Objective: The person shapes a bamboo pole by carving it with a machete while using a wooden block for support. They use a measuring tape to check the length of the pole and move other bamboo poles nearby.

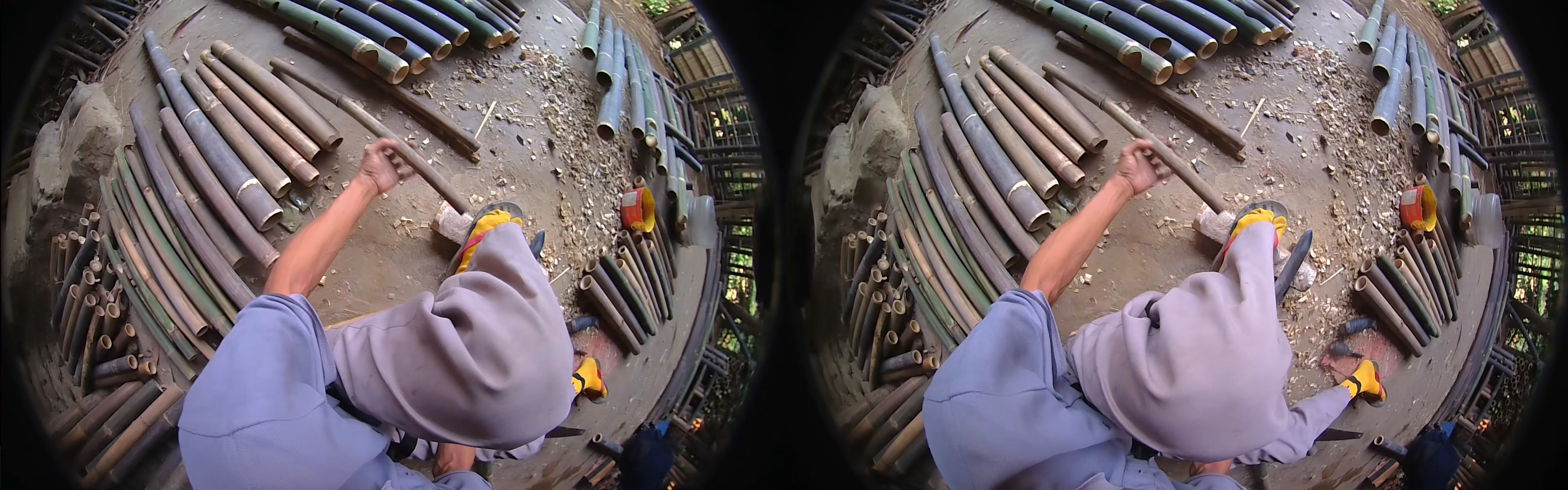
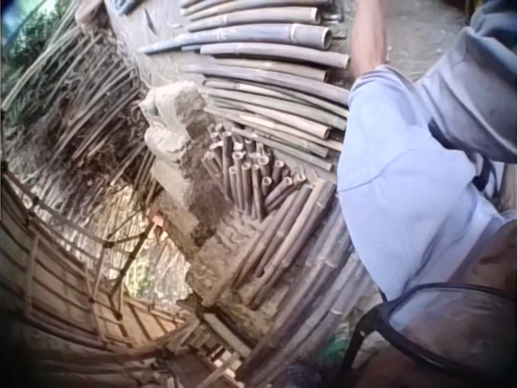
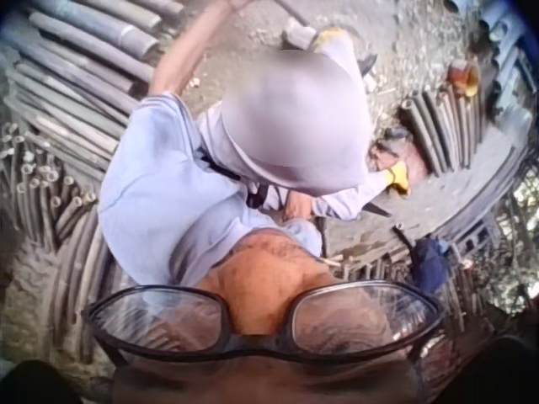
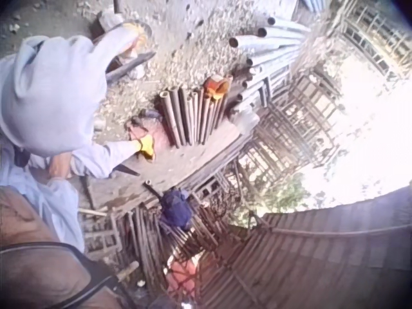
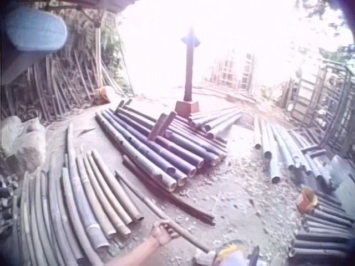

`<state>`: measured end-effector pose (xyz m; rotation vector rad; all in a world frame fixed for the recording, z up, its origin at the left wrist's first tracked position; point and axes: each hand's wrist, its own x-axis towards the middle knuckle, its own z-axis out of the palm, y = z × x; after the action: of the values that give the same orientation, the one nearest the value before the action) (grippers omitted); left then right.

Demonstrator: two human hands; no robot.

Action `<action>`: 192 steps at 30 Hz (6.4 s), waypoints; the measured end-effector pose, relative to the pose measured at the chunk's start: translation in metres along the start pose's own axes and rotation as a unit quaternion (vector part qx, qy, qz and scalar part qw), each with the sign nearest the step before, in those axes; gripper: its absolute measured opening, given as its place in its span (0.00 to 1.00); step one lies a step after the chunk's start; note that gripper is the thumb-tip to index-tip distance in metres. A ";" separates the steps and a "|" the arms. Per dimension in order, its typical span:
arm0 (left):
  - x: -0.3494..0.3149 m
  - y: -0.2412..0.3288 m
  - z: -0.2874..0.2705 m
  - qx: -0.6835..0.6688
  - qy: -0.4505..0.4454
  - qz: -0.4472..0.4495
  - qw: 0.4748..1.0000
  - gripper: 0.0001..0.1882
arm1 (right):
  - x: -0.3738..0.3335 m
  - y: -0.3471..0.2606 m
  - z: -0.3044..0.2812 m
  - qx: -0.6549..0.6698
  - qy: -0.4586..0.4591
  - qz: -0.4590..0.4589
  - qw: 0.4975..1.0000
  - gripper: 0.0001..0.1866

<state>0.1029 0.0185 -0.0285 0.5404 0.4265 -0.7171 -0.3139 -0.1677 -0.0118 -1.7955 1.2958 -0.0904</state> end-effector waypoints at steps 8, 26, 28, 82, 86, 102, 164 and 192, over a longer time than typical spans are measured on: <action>0.035 0.021 -0.008 0.013 0.345 0.362 0.866 0.11 | 0.001 -0.022 0.026 0.048 -0.051 0.013 0.997 0.23; -0.081 -0.012 0.277 0.194 -0.285 0.335 0.877 0.17 | 0.017 -0.045 0.010 0.148 0.072 -0.026 0.986 0.22; -0.084 -0.049 0.275 0.214 -0.269 0.338 0.876 0.15 | 0.017 -0.058 0.010 0.159 0.065 -0.027 0.985 0.22; -0.099 -0.111 0.267 0.320 -0.251 0.389 0.827 0.07 | 0.051 -0.071 0.028 0.146 0.167 -0.142 0.965 0.22; -0.093 -0.108 0.264 0.328 -0.297 0.350 0.826 0.06 | 0.071 -0.054 0.049 0.120 0.148 -0.109 0.976 0.23; -0.094 -0.091 0.250 0.301 -0.405 0.309 0.806 0.04 | 0.078 -0.053 0.045 0.135 0.066 -0.038 0.988 0.21; -0.101 -0.088 0.254 0.321 -0.289 0.445 0.785 0.07 | 0.076 -0.068 0.042 0.125 0.034 -0.059 0.990 0.23; -0.102 -0.083 0.248 0.308 -0.430 0.369 0.764 0.08 | 0.077 -0.058 0.053 0.102 0.020 -0.022 0.994 0.21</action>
<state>0.0195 -0.1302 0.1940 0.8491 -0.9055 -0.2415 -0.2096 -0.1937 -0.0360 -1.6537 1.2285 -0.2749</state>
